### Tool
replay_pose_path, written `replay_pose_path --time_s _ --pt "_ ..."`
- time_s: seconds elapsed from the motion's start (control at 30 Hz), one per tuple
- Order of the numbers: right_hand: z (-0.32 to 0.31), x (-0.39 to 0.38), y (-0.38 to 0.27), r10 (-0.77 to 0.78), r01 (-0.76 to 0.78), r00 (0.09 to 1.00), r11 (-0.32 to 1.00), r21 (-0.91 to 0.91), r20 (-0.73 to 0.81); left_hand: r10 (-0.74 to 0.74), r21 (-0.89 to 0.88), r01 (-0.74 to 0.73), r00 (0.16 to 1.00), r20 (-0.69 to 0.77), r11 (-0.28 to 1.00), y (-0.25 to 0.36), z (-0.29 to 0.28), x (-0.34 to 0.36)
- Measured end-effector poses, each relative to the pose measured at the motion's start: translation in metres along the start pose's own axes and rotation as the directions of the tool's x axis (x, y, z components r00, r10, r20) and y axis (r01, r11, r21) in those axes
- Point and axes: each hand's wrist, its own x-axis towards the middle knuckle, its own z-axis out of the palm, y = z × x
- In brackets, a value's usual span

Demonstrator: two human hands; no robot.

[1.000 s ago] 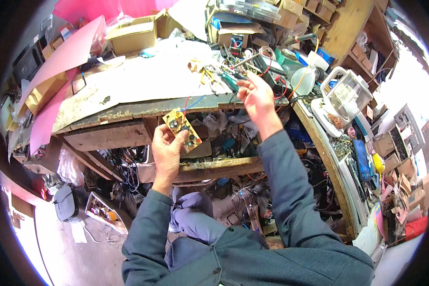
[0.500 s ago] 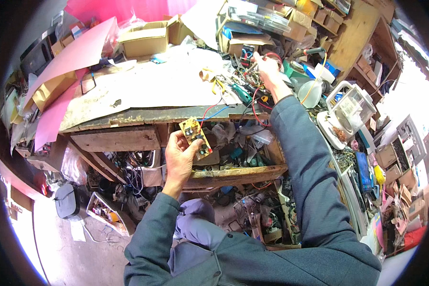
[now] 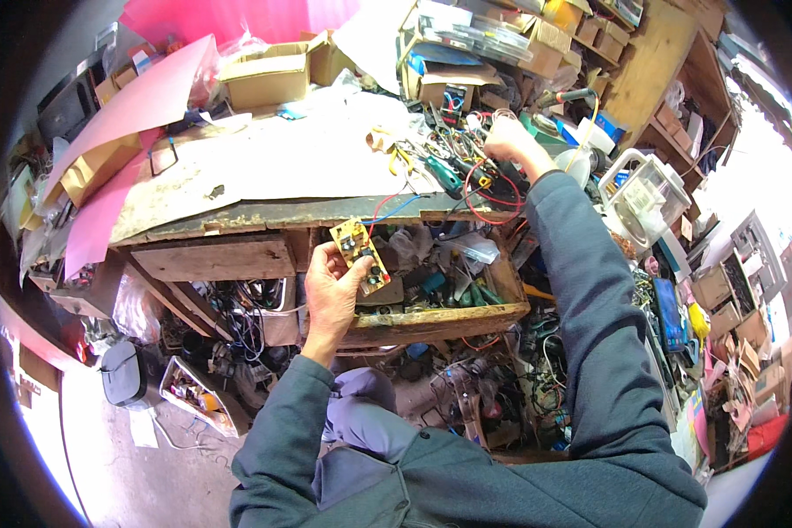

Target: The person opens a drawer in a cluttered workbench, retrieves a small circuit board, and uses a multimeter to test it. They then place the board back and pick up a small black component, examining it with a tool.

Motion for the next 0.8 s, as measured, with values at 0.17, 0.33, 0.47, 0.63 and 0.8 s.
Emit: replay_pose_path --time_s 0.17,0.33,0.47,0.63,0.8 --pt "0.013 -0.019 -0.035 -0.013 0.005 0.995 0.997 -0.076 -0.102 -0.017 0.06 0.019 0.999 -0.039 0.998 0.007 -0.01 -0.001" --pt "0.034 -0.006 -0.022 -0.034 0.018 0.993 0.99 -0.137 -0.112 0.032 0.094 -0.028 0.998 -0.046 0.995 -0.006 -0.008 0.001" --pt "0.024 0.009 -0.012 0.058 -0.041 0.993 0.987 -0.158 0.103 -0.016 0.077 0.019 0.999 -0.037 0.997 0.004 -0.005 -0.003" --pt "-0.013 -0.005 -0.037 0.262 -0.244 0.945 0.963 -0.111 0.195 -0.004 0.17 0.013 0.999 -0.054 0.985 0.006 -0.007 -0.005" --pt "-0.019 0.001 -0.007 -0.013 0.076 0.952 0.978 0.196 -0.306 0.096 0.224 -0.082 0.994 -0.048 0.971 -0.001 0.002 -0.003"
